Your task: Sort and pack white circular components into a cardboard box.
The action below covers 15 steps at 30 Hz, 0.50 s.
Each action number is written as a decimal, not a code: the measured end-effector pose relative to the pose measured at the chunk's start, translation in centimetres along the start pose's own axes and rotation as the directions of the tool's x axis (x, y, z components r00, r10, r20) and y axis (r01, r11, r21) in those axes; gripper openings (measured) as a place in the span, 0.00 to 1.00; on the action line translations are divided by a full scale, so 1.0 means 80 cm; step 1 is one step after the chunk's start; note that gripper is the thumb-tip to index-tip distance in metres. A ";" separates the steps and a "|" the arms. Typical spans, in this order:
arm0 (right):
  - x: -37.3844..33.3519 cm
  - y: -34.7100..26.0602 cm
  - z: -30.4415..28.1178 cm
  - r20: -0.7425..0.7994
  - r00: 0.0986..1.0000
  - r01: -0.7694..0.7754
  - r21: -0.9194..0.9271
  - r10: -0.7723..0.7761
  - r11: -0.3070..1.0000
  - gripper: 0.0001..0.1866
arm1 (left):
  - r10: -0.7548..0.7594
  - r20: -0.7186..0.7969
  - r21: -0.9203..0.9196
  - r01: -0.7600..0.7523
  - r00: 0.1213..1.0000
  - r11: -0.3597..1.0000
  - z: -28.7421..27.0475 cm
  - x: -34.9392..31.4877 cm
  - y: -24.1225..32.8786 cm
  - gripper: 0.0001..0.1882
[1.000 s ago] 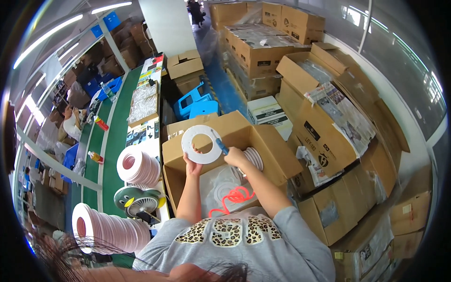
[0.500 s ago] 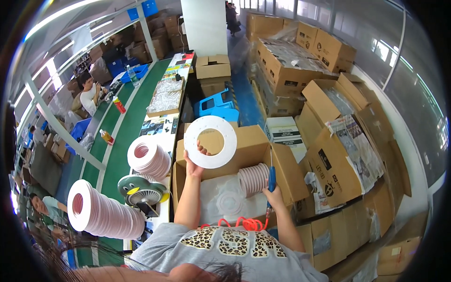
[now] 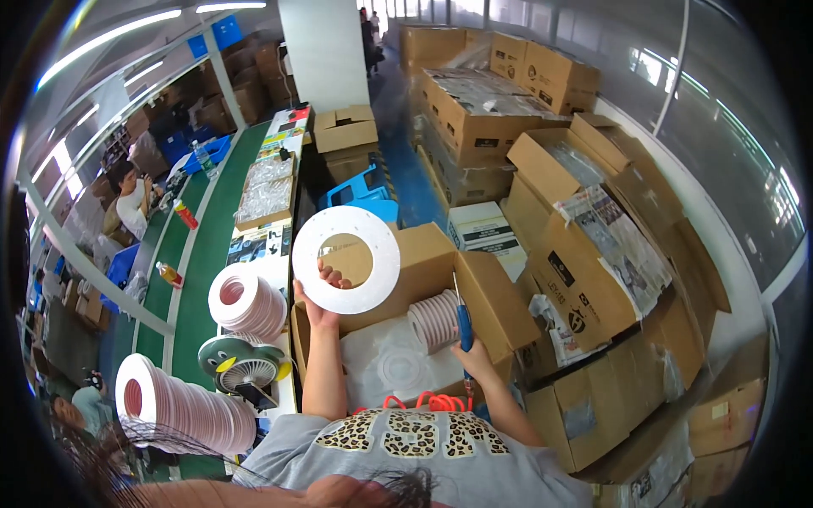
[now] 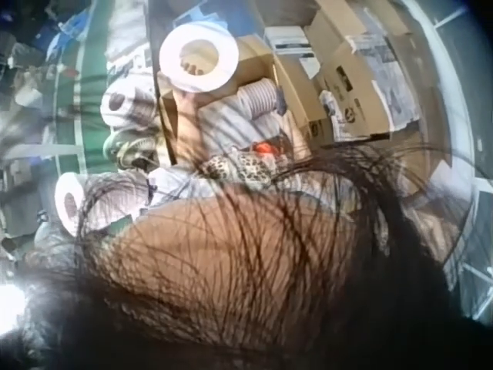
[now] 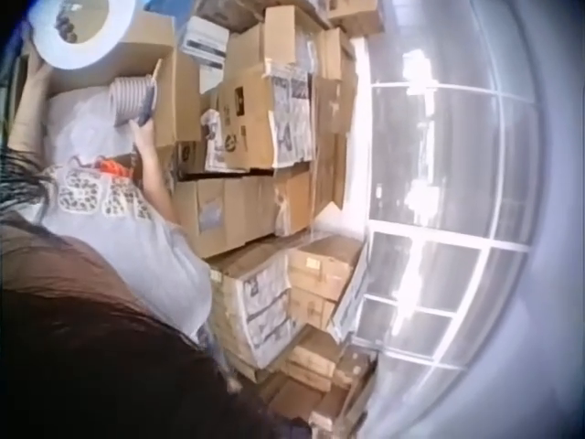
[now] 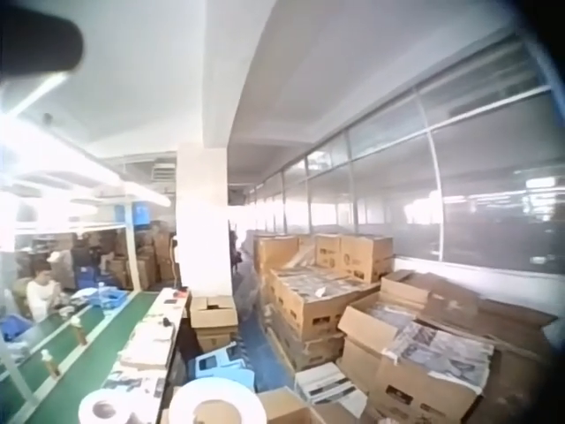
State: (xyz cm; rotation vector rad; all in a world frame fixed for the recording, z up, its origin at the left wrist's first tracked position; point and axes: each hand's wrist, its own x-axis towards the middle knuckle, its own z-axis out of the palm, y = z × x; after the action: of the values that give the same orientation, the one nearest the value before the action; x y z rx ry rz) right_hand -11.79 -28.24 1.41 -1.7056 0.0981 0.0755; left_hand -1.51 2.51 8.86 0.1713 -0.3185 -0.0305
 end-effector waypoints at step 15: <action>0.009 0.007 0.006 -0.013 1.000 0.019 0.026 -0.018 0.999 0.21 | 0.055 0.192 -0.062 -0.043 0.980 0.997 0.048 -0.003 0.016 0.30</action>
State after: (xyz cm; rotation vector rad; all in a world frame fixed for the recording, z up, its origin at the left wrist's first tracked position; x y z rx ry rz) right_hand -11.16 -27.83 0.73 -1.6803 0.0921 0.0497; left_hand -2.97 3.17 12.58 0.1032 -0.5153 -0.0075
